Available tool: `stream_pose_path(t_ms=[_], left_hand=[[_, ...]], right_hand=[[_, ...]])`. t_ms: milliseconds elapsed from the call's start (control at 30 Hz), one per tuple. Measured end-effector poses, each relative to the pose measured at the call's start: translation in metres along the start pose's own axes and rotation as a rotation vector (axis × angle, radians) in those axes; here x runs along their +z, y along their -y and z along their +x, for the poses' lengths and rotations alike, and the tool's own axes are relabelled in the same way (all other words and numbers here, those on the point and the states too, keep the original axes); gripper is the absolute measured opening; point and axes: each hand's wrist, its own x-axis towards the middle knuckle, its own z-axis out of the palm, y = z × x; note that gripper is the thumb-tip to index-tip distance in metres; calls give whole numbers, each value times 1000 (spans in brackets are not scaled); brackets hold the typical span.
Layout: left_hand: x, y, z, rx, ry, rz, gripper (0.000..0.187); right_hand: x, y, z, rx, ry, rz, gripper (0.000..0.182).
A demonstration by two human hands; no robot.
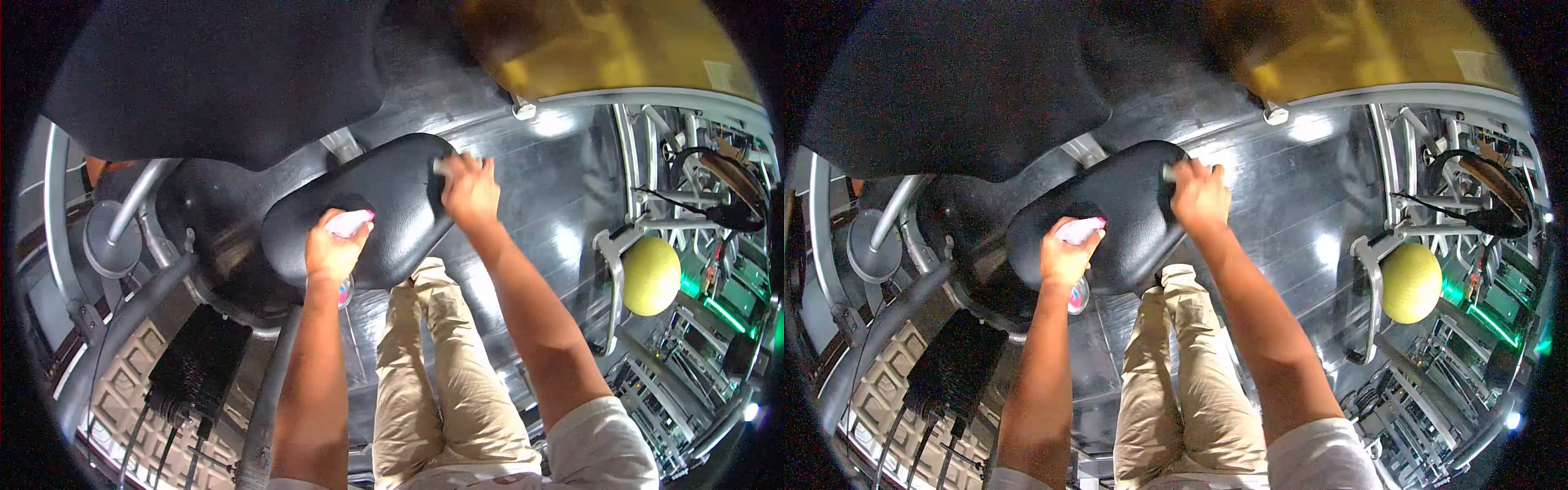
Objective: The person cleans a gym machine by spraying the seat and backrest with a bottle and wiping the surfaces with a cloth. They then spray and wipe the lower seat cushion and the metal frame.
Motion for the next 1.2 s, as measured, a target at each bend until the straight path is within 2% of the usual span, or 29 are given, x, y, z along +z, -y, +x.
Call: stream_pose_path(t_ms=[67, 200, 300, 400, 467, 533, 567, 667, 767, 867, 1000, 1200], left_hand=[[0, 0, 0, -5, -10, 0, 31], [1, 5, 4, 14, -9, -2, 32], [1, 6, -1, 30, -4, -8, 33], [2, 5, 2, 51, -34, 23, 33], [1, 8, 3, 38, -41, 23, 34], [1, -1, -1, 0, -10, -19, 34], [-1, -9, -2, -69, 3, 14, 35], [-4, -16, -4, -61, 0, -31, 35], [-2, 0, -1, -6, -11, 31, 36], [-1, 5, -1, 16, -40, 38, 37], [1, -1, -3, 31, -57, 39, 36], [3, 11, 0, 64, -83, 68, 35]], right_hand=[[2, 7, 27, 179, 26, 33, 30], [-18, 8, -32, 122, 165, 85, 35], [-11, 2, -80, 66, 119, 57, 31], [-5, -5, -59, -1, 28, 51, 29], [-6, 4, -9, 123, 43, 29, 28], [0, 2, 25, 2, -22, -44, 27], [-4, 6, 25, 18, 20, -33, 24], [-10, 1, -20, -39, 43, -19, 23], [-10, 2, -55, -2, 58, 90, 27], [-6, 8, -21, -33, 47, 44, 24], [3, 25, 24, 102, -15, -2, 27], [-11, 8, -63, 86, 94, 105, 31]])
